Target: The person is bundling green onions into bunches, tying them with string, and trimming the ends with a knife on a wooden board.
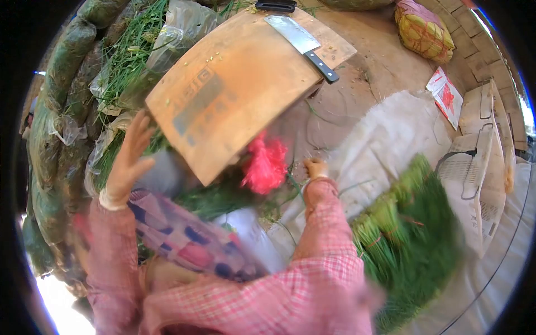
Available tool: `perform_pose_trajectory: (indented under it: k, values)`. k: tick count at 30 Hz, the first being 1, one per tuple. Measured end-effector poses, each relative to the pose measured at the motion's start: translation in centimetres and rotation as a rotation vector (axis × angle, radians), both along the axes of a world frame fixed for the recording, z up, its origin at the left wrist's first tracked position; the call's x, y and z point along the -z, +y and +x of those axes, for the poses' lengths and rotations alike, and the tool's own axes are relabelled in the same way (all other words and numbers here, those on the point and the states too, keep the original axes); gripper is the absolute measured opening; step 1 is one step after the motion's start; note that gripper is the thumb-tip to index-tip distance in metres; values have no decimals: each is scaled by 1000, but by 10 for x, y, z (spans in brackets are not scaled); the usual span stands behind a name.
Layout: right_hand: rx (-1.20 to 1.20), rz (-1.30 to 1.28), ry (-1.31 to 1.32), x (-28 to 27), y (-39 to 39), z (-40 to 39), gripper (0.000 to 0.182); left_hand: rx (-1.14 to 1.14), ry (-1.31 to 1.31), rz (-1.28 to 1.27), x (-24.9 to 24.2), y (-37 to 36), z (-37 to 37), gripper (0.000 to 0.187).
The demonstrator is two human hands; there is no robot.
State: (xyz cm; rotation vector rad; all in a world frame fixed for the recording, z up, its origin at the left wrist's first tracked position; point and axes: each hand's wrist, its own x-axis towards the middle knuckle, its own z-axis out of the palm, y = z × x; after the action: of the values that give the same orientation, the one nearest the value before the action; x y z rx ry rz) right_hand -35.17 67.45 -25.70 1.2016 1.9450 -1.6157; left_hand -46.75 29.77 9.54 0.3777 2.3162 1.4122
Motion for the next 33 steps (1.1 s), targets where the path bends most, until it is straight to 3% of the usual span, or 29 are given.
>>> perform_pose_trajectory:
  k: [3,7,11,13,16,22,25,28,33]
  values:
    - [3,107,1,14,-23,-29,36,-58,-52,8,2,-8,6,96]
    - [-70,52,155,76,-26,-55,35,-131,-119,20,8,-12,5,101]
    - [-236,-58,11,97,-31,-75,38,-135,-130,8,13,-14,-1,100]
    - [-328,-108,-126,95,-31,-78,41,-129,-129,7,15,-14,-2,99]
    - [-136,-246,-28,46,-32,-70,44,-115,-117,21,17,-16,-2,97]
    - [15,141,105,-27,-34,-60,27,-66,-88,33,17,-31,1,92]
    - [197,61,329,-27,-41,-48,22,-53,-67,62,18,-40,6,89]
    - [36,128,77,-30,-38,-48,31,-26,-53,116,18,-45,10,87]
    - [-103,135,56,-9,-34,-62,31,-30,-23,123,19,-54,18,88]
